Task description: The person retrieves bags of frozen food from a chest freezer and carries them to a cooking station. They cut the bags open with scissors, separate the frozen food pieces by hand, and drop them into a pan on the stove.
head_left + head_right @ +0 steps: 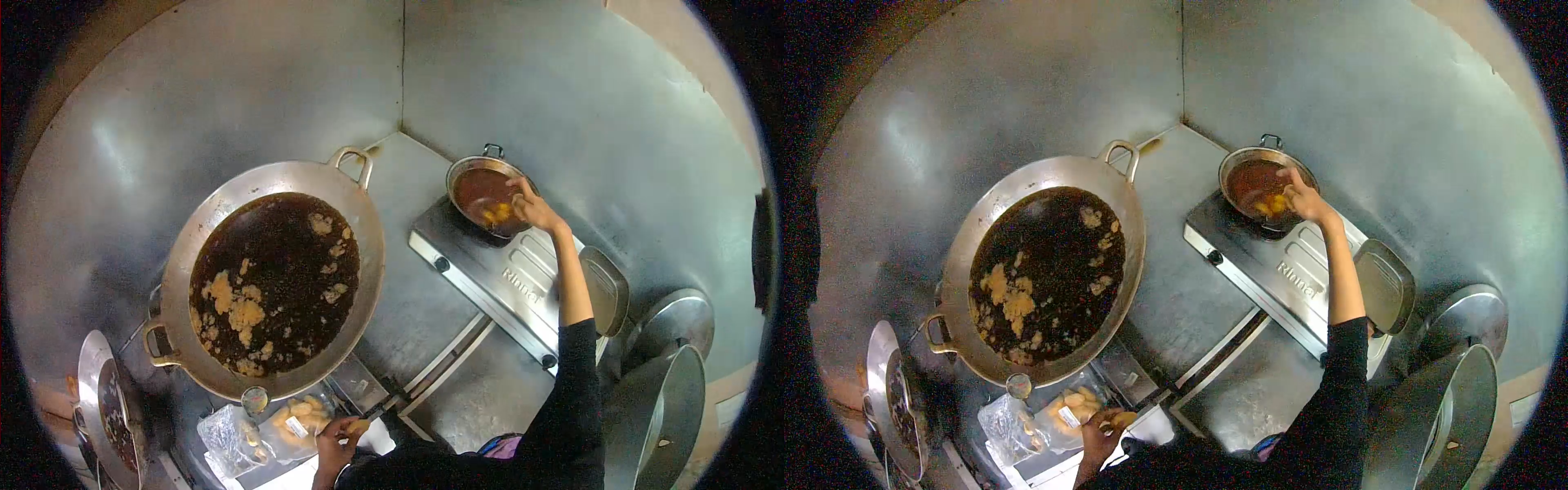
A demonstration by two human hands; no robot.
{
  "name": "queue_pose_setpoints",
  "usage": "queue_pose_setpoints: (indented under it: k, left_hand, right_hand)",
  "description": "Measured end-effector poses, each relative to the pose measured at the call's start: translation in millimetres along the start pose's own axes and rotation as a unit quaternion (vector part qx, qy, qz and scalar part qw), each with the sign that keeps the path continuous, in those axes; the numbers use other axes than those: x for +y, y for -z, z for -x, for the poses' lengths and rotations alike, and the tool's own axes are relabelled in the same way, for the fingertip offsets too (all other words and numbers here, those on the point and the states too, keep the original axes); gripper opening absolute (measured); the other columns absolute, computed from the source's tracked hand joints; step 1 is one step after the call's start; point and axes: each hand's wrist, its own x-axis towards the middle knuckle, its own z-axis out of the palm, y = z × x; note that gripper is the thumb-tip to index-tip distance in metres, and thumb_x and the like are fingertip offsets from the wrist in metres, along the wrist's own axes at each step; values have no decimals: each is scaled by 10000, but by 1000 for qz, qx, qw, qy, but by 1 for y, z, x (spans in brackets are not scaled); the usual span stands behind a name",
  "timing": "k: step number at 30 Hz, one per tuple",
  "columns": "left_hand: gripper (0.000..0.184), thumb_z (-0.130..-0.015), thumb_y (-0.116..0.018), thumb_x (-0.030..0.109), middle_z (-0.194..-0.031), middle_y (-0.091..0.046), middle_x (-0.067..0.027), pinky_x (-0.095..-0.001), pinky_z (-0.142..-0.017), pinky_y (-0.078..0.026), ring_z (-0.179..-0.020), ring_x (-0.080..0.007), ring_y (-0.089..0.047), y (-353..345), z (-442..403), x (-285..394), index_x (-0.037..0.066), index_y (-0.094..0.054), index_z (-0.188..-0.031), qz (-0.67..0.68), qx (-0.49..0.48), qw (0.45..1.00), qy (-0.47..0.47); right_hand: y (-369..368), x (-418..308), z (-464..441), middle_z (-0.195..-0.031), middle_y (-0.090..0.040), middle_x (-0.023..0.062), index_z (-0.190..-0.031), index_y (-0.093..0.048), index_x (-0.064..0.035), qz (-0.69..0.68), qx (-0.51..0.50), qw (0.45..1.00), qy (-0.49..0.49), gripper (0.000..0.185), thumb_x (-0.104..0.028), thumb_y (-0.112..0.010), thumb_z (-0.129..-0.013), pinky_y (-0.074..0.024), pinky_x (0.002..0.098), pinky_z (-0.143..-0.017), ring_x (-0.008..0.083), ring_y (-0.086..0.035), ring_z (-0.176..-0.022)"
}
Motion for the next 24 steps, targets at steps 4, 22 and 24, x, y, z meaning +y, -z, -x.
queue_pose_setpoints:
  k: [4, 22, 24]
  left_hand:
    - [257, -762, -688, 62, -931, -647, -107, -288, -681, -547, -814, -173, -631, -12, -10, 2, 39, -600, -1003, 92, -21, 996, -2]
    - [349, -865, -570, 122, -1113, -580, -80, -296, -859, -454, -997, -171, -566, -39, -38, 31, 26, -497, -1192, 330, -207, 916, 98]
    - [388, -866, -569, 130, -1146, -555, -86, -307, -885, -441, -1032, -175, -539, -50, -49, 46, 31, -462, -1226, 435, -217, 867, 112]
  right_hand:
    - [0, -8, -4, -794, -631, 149, -917, -578, -14, 31, 27, 997, 61, 184, -121, -552, -770, -459, 383, -680, 287, -612, -747]
    - [-82, -118, 80, -837, -641, 110, -885, -645, -55, 21, -30, 954, 298, 144, -160, -592, -801, -491, 337, -642, 227, -617, -697]
    - [-105, -134, 140, -870, -651, 88, -943, -638, -85, -41, -219, 937, 268, 189, -227, -593, -827, -492, 317, -658, 205, -616, -709]
